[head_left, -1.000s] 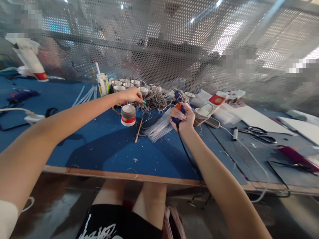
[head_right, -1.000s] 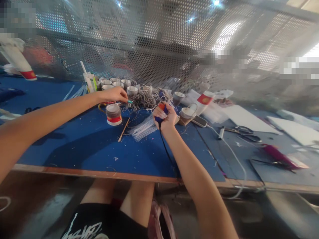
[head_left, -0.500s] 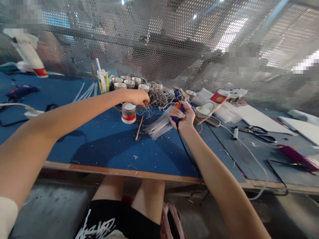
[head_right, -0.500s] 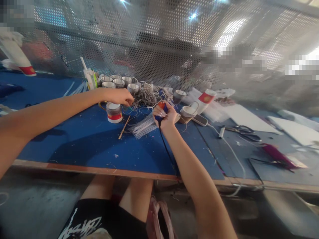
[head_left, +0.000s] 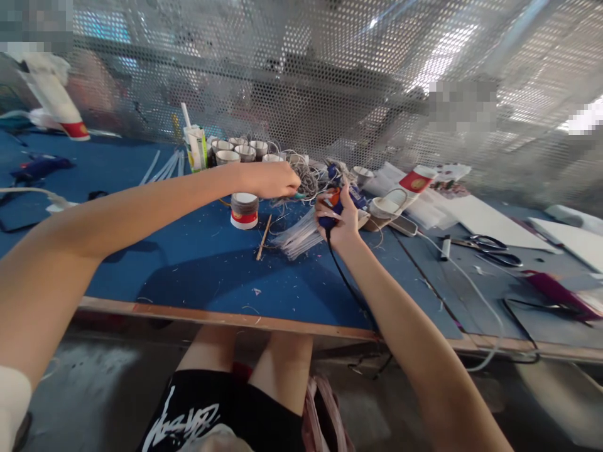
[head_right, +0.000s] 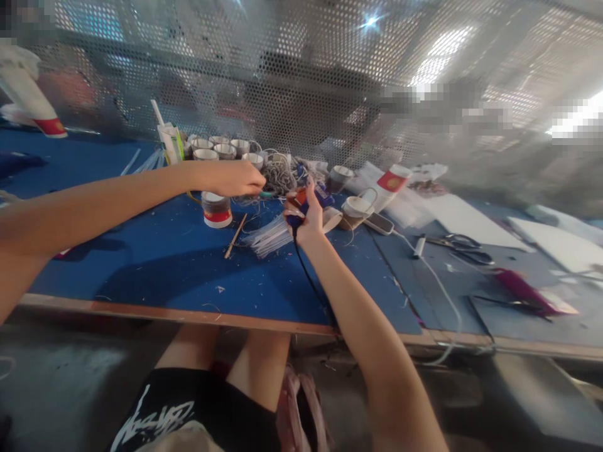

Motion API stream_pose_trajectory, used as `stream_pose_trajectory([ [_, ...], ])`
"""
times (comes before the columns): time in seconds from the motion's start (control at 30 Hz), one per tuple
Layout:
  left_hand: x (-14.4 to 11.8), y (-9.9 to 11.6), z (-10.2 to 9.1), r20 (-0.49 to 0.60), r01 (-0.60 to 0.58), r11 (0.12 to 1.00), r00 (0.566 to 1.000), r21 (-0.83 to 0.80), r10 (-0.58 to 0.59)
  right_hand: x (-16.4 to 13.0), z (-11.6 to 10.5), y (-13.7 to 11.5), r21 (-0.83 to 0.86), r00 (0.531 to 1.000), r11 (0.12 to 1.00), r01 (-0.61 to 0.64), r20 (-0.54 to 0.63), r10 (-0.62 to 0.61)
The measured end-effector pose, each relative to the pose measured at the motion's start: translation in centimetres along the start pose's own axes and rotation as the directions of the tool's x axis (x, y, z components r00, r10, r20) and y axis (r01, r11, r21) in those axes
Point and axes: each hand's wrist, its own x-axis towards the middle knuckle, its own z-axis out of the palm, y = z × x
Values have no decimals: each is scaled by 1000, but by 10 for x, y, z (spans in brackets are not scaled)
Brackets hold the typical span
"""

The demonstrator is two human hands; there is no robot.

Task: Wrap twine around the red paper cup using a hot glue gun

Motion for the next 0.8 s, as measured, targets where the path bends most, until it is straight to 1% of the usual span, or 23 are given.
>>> stream_pose_trajectory([
  [0.07, -1, 6, 2, 46, 36, 998, 998, 42, -38, -1, 4, 6, -37, 998, 999, -37, -55, 35],
  [0.13, -4, 10, 4, 67, 68, 994, 995, 80, -73, -3, 8, 11, -25, 992, 996, -83, -94, 80],
  [0.27, -6, 13, 4, 17, 83, 991, 996, 107, -86, -5, 14, 20, -9, 982, 986, -166, -91, 164],
  [0.43, -7, 15, 6, -24, 79, 983, 997, 164, -76, -5, 18, 25, -38, 982, 983, -180, -63, 177],
  [0.5, -10, 16, 8, -72, 100, 972, 994, 213, -86, -5, 19, 26, -70, 978, 979, -189, -100, 182],
  [0.57, -14, 18, 9, -173, 134, 954, 981, 268, -90, -5, 21, 25, -112, 966, 969, -219, -166, 199],
  [0.63, -20, 19, 10, -311, 184, 939, 946, 292, -89, -5, 22, 24, -149, 948, 953, -263, -225, 226],
  [0.7, -28, 22, 13, -430, 232, 935, 898, 269, -99, -5, 21, 23, -176, 934, 936, -306, -248, 258],
  [0.73, -32, 23, 15, -458, 244, 937, 882, 249, -108, -5, 20, 23, -189, 932, 930, -315, -245, 266],
  [0.77, -36, 25, 19, -458, 242, 941, 882, 235, -112, -5, 19, 23, -204, 935, 928, -312, -239, 262],
  [0.8, -40, 28, 23, -432, 227, 946, 895, 231, -109, -5, 18, 23, -225, 942, 928, -296, -229, 245],
])
